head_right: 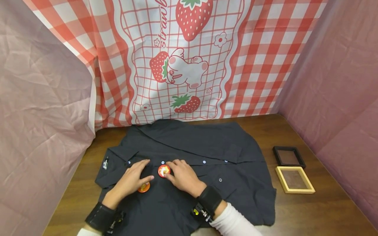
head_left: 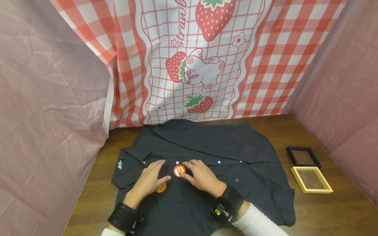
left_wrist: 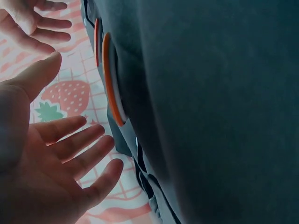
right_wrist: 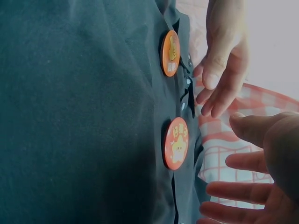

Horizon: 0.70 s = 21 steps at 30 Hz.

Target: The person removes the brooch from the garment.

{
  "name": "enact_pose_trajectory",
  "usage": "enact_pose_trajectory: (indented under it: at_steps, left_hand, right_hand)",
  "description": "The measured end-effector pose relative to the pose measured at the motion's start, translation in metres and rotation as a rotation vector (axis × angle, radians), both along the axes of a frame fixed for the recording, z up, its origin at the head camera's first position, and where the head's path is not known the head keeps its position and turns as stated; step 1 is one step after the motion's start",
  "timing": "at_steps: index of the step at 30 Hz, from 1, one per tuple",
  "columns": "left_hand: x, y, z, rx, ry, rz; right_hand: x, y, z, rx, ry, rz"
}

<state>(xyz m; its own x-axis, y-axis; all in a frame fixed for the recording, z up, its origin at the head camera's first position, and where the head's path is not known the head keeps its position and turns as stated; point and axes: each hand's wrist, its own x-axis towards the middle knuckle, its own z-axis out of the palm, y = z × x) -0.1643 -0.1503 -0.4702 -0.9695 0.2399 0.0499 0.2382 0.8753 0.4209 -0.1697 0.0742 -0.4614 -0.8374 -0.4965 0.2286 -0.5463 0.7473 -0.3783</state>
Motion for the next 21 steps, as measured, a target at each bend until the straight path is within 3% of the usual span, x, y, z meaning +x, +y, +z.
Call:
enact_pose_trajectory:
  at_steps: [10, 21]
  left_hand:
    - [-0.001, 0.006, -0.002, -0.026, 0.099, -0.052]
    - [0.002, 0.017, 0.005, -0.112, 0.045, -0.063]
  right_hand:
    - [-0.004, 0.000, -0.006, 0.033, 0.000, -0.001]
    - [-0.005, -0.001, -0.008, 0.048, 0.012, 0.000]
